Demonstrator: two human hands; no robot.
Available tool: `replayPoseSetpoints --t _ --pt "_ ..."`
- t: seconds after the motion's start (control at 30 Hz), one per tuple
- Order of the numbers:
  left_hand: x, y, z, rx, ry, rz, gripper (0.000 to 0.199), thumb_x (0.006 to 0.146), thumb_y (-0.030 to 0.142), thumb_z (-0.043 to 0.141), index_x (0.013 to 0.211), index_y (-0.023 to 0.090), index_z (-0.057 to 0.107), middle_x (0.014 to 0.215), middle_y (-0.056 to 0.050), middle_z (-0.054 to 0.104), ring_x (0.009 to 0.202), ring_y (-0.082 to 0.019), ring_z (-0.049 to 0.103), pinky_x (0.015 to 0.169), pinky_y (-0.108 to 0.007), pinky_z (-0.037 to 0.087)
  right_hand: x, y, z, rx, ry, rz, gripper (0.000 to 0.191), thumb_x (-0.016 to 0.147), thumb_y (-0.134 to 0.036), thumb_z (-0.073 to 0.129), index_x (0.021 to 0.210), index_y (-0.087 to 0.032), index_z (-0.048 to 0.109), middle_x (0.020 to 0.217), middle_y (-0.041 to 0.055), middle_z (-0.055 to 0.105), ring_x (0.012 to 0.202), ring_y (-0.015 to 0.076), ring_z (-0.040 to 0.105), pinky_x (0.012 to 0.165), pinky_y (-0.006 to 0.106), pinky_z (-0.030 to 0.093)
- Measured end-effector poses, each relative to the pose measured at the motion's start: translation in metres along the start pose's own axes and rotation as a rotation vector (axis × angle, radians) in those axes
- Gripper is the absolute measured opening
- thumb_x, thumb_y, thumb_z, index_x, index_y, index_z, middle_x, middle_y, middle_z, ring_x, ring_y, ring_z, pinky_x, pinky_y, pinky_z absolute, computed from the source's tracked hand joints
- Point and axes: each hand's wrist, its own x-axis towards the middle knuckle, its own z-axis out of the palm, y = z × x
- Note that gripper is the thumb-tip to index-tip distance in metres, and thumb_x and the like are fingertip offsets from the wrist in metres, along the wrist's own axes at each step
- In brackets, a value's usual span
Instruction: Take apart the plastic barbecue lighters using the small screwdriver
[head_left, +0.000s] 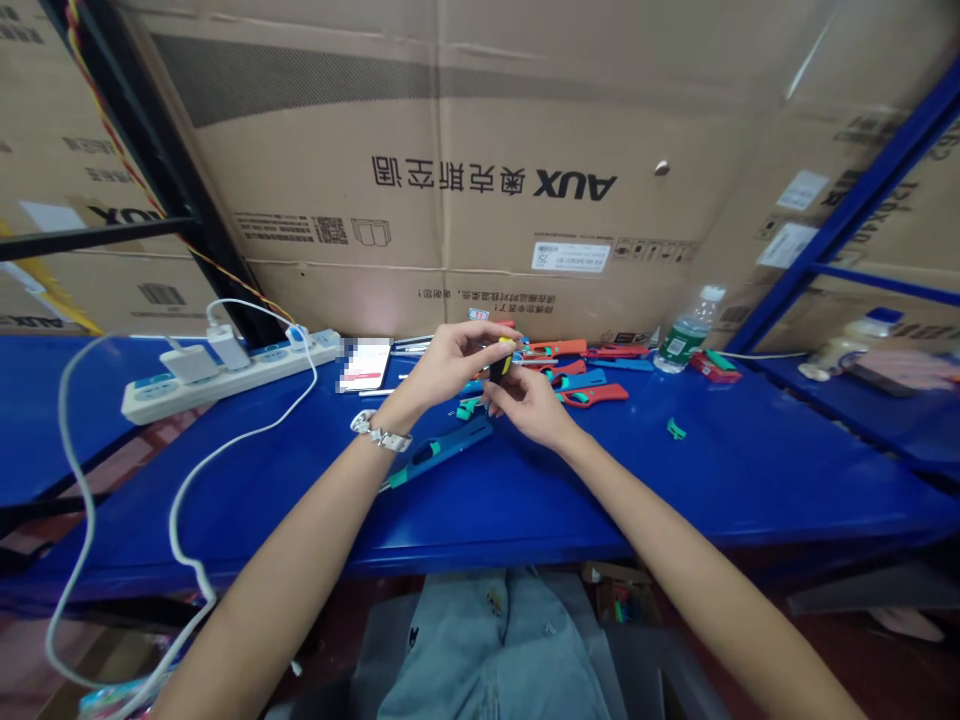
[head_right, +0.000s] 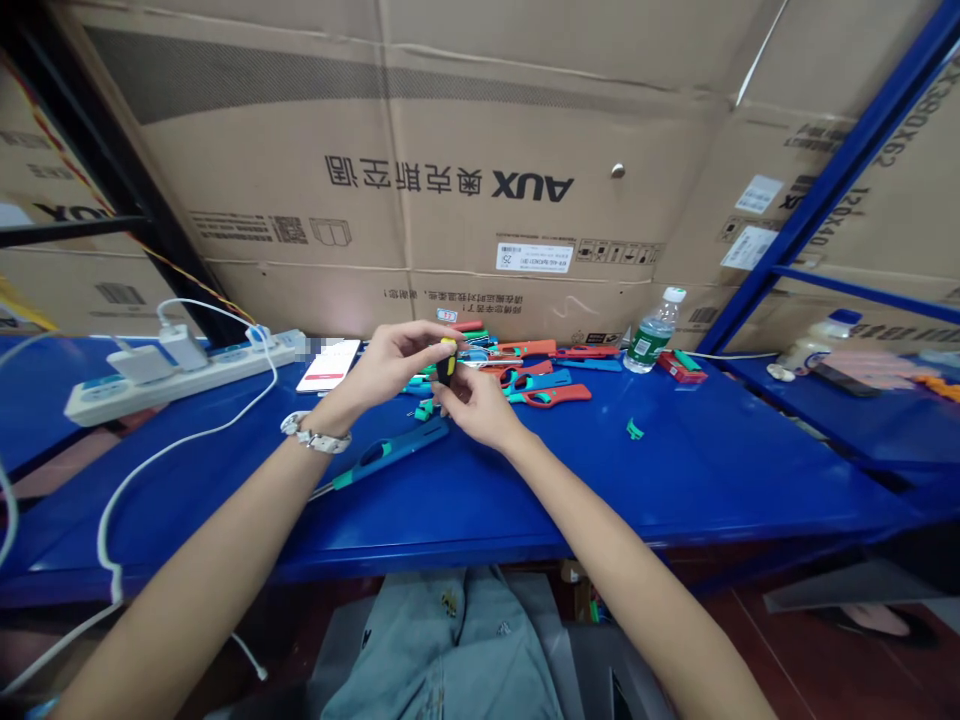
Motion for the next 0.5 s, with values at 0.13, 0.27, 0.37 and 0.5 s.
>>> replayPoseSetpoints --t 0.13,0.27,0.37,0.5 --pt "0.0 -0.005 0.006 -0.054 0.126 0.04 0.027 0.08 0.041 0.079 0.09 0.018 0.068 0.099 -0.007 0.074 0.082 -0.015 0.067 0.07 -0.028 0.052 0.001 0.005 0.009 0.006 0.146 0.044 0.046 0.074 -0.058 0.081 0.085 -0.025 0.051 0.067 -0.0018 0.06 0.057 0.0183 0.062 0.053 0.034 0.052" --pt "0.001 -0.008 0.01 0.045 0.238 0.061 0.034 0.076 0.043 0.083 0.084 0.019 0.06 0.092 -0.004 0.072 0.079 -0.014 0.066 0.067 -0.027 0.051 0.004 0.004 0.013 0.052 0.179 0.073 0.056 0.069 -0.061 0.083 0.071 -0.026 0.04 0.057 -0.0041 0.053 0.053 0.019 0.061 0.048 0.033 0.048" --pt "-0.003 -0.004 0.006 0.098 0.205 0.079 0.027 0.086 0.043 0.074 0.095 0.019 0.065 0.1 -0.007 0.073 0.091 -0.017 0.068 0.076 -0.03 0.054 0.007 -0.001 0.01 0.04 0.112 0.038 0.052 0.074 -0.059 0.08 0.069 -0.025 0.041 0.059 -0.0025 0.057 0.055 0.0188 0.061 0.05 0.032 0.047" --pt "-0.011 0.005 -0.008 0.062 0.013 0.051 0.035 0.101 0.042 0.051 0.123 0.02 0.068 0.116 -0.01 0.075 0.109 -0.021 0.069 0.092 -0.035 0.055 0.008 -0.007 0.006 0.017 -0.013 -0.004 0.042 0.081 -0.057 0.074 0.072 -0.022 0.052 0.068 0.0015 0.065 0.061 0.0185 0.063 0.058 0.033 0.05"
